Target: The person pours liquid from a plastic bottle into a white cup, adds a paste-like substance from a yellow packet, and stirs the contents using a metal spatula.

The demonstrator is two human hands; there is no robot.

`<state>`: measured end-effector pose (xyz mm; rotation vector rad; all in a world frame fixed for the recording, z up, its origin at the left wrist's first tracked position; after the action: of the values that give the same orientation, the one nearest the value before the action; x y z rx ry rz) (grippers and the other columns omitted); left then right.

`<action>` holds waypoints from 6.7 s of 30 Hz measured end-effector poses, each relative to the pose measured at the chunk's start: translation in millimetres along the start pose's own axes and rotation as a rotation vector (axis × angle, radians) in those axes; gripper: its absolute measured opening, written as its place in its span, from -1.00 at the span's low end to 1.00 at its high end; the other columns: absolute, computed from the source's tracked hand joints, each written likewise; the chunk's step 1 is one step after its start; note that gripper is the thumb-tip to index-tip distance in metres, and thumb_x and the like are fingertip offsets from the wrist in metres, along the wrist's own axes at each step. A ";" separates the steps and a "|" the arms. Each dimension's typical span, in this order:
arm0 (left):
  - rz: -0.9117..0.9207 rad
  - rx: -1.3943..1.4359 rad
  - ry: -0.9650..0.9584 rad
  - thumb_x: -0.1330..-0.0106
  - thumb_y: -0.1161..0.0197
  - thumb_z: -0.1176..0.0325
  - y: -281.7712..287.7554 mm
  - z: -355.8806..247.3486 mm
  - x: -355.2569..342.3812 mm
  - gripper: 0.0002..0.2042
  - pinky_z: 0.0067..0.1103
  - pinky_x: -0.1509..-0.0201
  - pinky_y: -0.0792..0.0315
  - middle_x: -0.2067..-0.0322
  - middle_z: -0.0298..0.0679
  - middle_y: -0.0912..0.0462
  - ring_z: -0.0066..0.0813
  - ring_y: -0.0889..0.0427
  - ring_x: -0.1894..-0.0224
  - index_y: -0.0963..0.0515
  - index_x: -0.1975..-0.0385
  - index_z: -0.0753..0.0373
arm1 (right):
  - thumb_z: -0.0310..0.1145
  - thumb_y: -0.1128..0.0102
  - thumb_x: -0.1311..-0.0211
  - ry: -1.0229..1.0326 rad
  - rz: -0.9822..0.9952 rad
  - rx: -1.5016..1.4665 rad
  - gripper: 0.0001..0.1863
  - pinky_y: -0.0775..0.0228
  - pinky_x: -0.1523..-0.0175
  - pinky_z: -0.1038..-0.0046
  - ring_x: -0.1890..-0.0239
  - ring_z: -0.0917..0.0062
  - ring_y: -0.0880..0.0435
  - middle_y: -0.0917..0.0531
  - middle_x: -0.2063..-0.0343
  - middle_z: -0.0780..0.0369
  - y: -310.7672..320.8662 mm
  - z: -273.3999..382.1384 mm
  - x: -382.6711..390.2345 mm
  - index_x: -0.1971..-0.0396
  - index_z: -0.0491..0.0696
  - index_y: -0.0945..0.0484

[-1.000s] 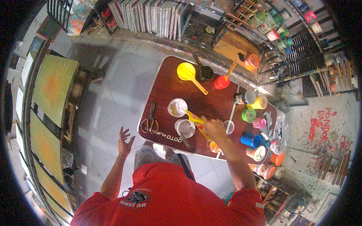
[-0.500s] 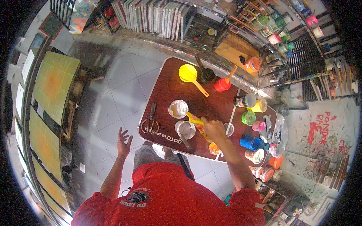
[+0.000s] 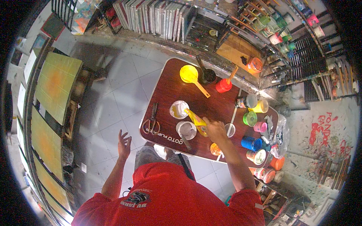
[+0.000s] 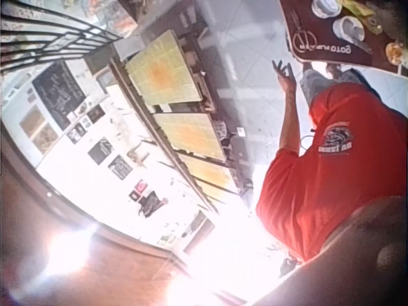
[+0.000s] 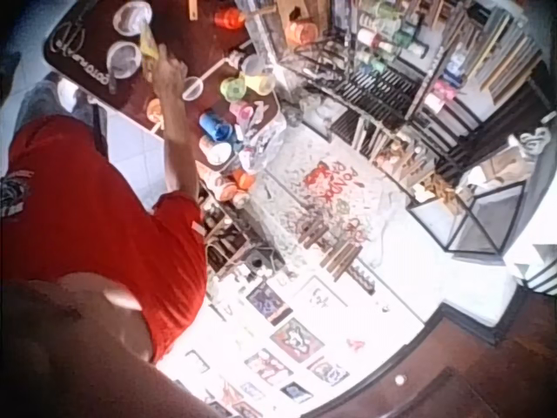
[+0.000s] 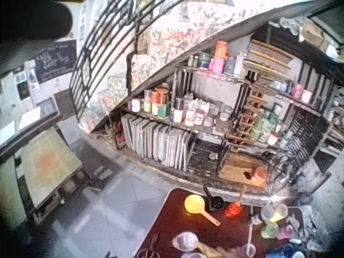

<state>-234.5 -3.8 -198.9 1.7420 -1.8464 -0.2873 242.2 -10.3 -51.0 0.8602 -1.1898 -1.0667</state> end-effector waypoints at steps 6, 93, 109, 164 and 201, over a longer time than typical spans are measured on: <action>0.003 0.012 0.013 -0.42 -0.20 0.24 -1.6 9.6 3.8 -0.28 -0.26 -0.04 -0.56 -0.16 -0.03 -0.53 -0.17 -0.68 0.02 0.06 -0.47 0.12 | -0.31 -0.20 -0.15 -0.013 -0.079 -0.031 -0.54 -0.51 0.16 0.05 0.29 0.07 -0.71 -0.69 0.23 -0.02 12.3 -1.4 5.2 -0.09 -0.05 -0.49; 0.953 1.254 0.387 -0.45 0.05 -0.01 -194.8 -271.3 121.4 -0.47 -0.13 -0.30 -0.40 -0.14 0.00 -0.54 -0.09 -0.54 -0.18 -0.40 -0.21 0.28 | 0.14 -0.19 -0.30 0.761 -1.062 -0.968 -0.45 -0.20 0.64 0.48 0.75 0.54 -0.40 -0.43 0.72 0.29 175.9 137.0 203.3 0.52 -0.10 -0.38; 0.942 1.377 0.424 -0.42 0.14 -0.09 -214.3 -246.3 131.3 -0.42 -0.10 -0.28 -0.42 -0.13 -0.03 -0.57 -0.05 -0.58 -0.14 -0.46 -0.17 0.27 | 0.21 -0.19 -0.25 0.533 -0.861 -1.478 -0.42 -0.16 0.63 0.46 0.75 0.55 -0.33 -0.43 0.73 0.29 127.7 116.8 196.4 0.58 -0.03 -0.36; 1.271 1.212 0.689 -0.32 0.02 -0.10 -137.1 -175.2 123.1 -0.45 -0.15 -0.34 -0.32 -0.13 -0.16 -0.56 -0.13 -0.48 -0.23 -0.48 -0.15 0.15 | 0.04 -0.23 -0.26 0.566 -1.072 -1.390 -0.50 -0.23 0.57 0.39 0.75 0.47 -0.37 -0.44 0.75 0.24 124.8 255.7 228.7 0.61 -0.08 -0.39; 1.335 0.962 0.564 -0.33 0.18 -0.13 -100.1 -165.0 133.2 -0.35 -0.18 -0.25 -0.42 -0.13 -0.05 -0.57 -0.07 -0.57 -0.12 -0.45 -0.21 0.25 | 0.30 0.04 -0.35 0.634 -1.260 -1.231 -0.36 -0.12 0.63 0.47 0.77 0.55 -0.29 -0.31 0.77 0.35 157.5 231.1 243.7 0.55 -0.04 -0.36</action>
<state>-58.5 -107.2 -83.4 0.4735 -2.3131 1.5964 53.5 -193.0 210.8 0.7450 0.7643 -1.9262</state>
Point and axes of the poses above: each hand's wrist, its own x-axis away from the middle knuckle, its own y-axis out of the back of the hand, z = x × y, the point moved 8 cm from there along -x, towards the middle knuckle
